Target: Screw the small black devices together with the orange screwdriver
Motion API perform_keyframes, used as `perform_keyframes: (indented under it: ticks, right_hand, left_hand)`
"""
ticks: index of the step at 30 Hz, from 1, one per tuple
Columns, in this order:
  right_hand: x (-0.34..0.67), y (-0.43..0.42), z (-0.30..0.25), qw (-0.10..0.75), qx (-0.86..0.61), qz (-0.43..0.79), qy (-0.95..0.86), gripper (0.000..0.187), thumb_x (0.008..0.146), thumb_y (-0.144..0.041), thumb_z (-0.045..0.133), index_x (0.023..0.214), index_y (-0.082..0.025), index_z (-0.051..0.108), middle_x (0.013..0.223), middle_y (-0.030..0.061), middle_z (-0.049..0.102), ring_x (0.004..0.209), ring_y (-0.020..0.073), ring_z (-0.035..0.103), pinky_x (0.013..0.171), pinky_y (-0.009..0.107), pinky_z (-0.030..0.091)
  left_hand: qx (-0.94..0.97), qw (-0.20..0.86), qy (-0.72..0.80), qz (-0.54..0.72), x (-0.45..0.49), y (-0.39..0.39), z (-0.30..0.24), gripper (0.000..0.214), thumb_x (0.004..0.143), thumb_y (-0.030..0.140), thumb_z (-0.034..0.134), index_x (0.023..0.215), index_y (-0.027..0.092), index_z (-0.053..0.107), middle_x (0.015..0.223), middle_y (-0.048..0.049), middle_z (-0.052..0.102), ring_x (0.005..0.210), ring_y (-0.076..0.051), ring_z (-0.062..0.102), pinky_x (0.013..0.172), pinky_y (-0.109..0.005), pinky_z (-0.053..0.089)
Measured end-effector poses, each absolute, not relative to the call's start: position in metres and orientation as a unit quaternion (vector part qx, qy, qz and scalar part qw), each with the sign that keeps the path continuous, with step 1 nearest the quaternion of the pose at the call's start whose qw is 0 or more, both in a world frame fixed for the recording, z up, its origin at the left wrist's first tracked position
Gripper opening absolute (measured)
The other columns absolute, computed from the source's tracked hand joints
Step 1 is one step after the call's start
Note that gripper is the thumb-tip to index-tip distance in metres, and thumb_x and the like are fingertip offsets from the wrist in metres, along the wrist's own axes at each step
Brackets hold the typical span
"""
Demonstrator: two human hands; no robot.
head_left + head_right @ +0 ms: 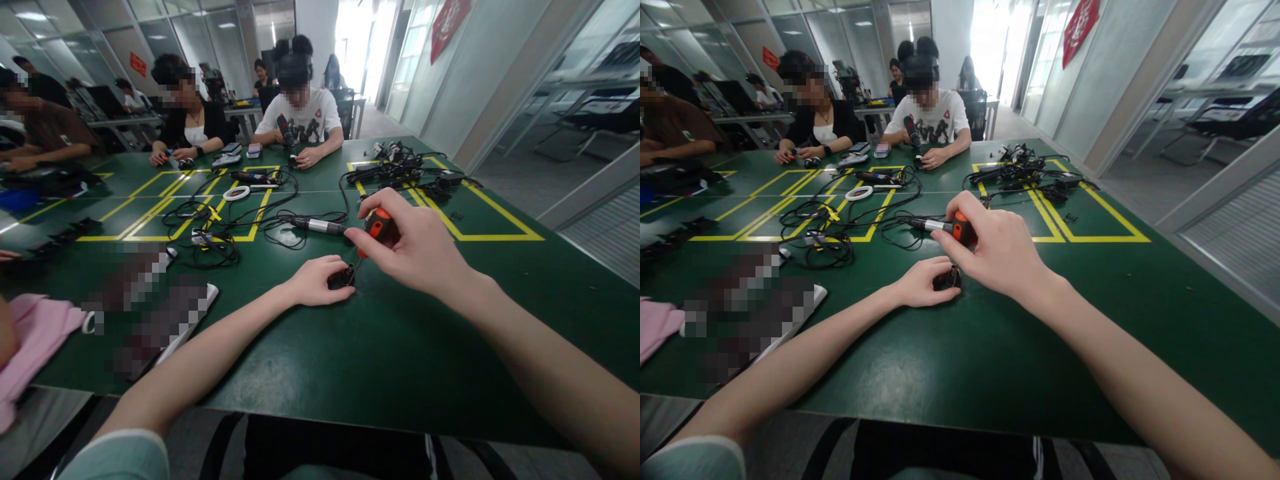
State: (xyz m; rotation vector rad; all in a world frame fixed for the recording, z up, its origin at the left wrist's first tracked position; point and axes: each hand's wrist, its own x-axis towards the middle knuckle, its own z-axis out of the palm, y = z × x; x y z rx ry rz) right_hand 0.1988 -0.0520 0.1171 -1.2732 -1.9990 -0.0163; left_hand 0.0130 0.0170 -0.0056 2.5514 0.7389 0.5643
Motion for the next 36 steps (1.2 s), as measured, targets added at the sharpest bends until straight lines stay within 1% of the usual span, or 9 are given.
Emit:
perform_keyframes:
  ticks: [6,11,13,15,19,23,30,32,36]
  right_hand:
    - [0.198,-0.053,0.115,0.391,-0.486,0.012,-0.782,0.026,0.083,-0.027,0.055,0.108,-0.022,0.059,0.07,-0.0011,0.059,0.06,0.0188,0.057,0.06,0.03,0.04]
    - [0.206,-0.045,0.116,0.472,-0.484,-0.022,-0.736,0.019,0.079,-0.028,0.053,0.096,-0.024,0.057,0.073,-0.0003,0.056,0.059,0.0175,0.05,0.06,0.032,0.039]
    - [0.212,-0.037,0.117,0.459,-0.519,-0.022,-0.721,0.017,0.076,-0.029,0.053,0.092,-0.024,0.056,0.07,0.0001,0.053,0.058,0.018,0.046,0.059,0.033,0.035]
    - [0.216,-0.029,0.115,0.358,-0.584,-0.002,-0.728,0.015,0.079,-0.032,0.055,0.091,-0.024,0.058,0.074,0.0029,0.059,0.064,0.0211,0.052,0.063,0.033,0.036]
    - [0.216,-0.014,0.1,0.048,-0.643,0.067,-0.761,0.019,0.091,-0.036,0.054,0.1,-0.023,0.065,0.091,0.0102,0.074,0.079,0.0282,0.066,0.065,0.033,0.037]
    - [0.211,-0.006,0.075,-0.013,-0.619,0.105,-0.778,0.021,0.09,-0.031,0.063,0.109,-0.022,0.069,0.096,0.0105,0.079,0.085,0.0278,0.073,0.068,0.031,0.043]
    - [0.217,-0.007,0.078,-0.032,-0.603,0.096,-0.791,0.033,0.099,-0.039,0.057,0.122,-0.021,0.071,0.095,0.0118,0.08,0.085,0.0295,0.074,0.066,0.033,0.043]
    - [0.22,-0.009,0.088,-0.013,-0.6,0.09,-0.795,0.035,0.101,-0.038,0.051,0.125,-0.021,0.07,0.101,0.0108,0.08,0.088,0.0283,0.073,0.068,0.033,0.043]
    - [0.224,-0.011,0.099,0.084,-0.49,0.152,-0.854,0.03,0.092,-0.029,0.059,0.117,-0.018,0.071,0.098,0.0079,0.077,0.087,0.022,0.071,0.076,0.031,0.051]
  left_hand:
    - [0.919,0.221,0.254,0.205,0.012,0.017,-0.005,0.029,0.093,0.047,0.068,0.095,0.018,0.068,0.096,-0.0053,0.067,0.084,-0.02,0.063,0.076,-0.029,0.05]
    - [0.917,0.219,0.26,0.209,0.012,0.017,-0.006,0.028,0.092,0.046,0.071,0.093,0.018,0.068,0.09,-0.0036,0.065,0.08,-0.018,0.062,0.072,-0.028,0.048]
    - [0.917,0.22,0.261,0.208,0.012,0.017,-0.007,0.027,0.091,0.045,0.073,0.095,0.018,0.068,0.09,-0.0033,0.065,0.081,-0.018,0.062,0.073,-0.028,0.049]
    - [0.917,0.219,0.262,0.205,0.012,0.018,-0.007,0.027,0.089,0.044,0.075,0.096,0.019,0.069,0.09,-0.003,0.065,0.082,-0.018,0.063,0.074,-0.028,0.049]
    - [0.919,0.212,0.265,0.202,0.012,0.018,-0.007,0.027,0.086,0.042,0.078,0.095,0.019,0.068,0.089,-0.0024,0.064,0.081,-0.019,0.063,0.074,-0.029,0.049]
    - [0.92,0.206,0.268,0.196,0.011,0.018,-0.007,0.025,0.087,0.042,0.077,0.089,0.019,0.066,0.087,-0.0021,0.062,0.081,-0.019,0.062,0.072,-0.029,0.049]
    - [0.92,0.209,0.273,0.188,0.013,0.017,-0.005,0.031,0.095,0.048,0.071,0.086,0.019,0.061,0.087,-0.0023,0.061,0.076,-0.018,0.059,0.068,-0.029,0.047]
    - [0.925,0.201,0.269,0.178,0.014,0.017,-0.004,0.034,0.097,0.049,0.069,0.086,0.019,0.059,0.086,-0.0025,0.061,0.075,-0.018,0.059,0.068,-0.029,0.046]
    - [0.936,0.18,0.255,0.164,0.016,0.016,-0.003,0.032,0.099,0.049,0.066,0.089,0.02,0.058,0.086,-0.0029,0.062,0.077,-0.019,0.06,0.07,-0.031,0.047]
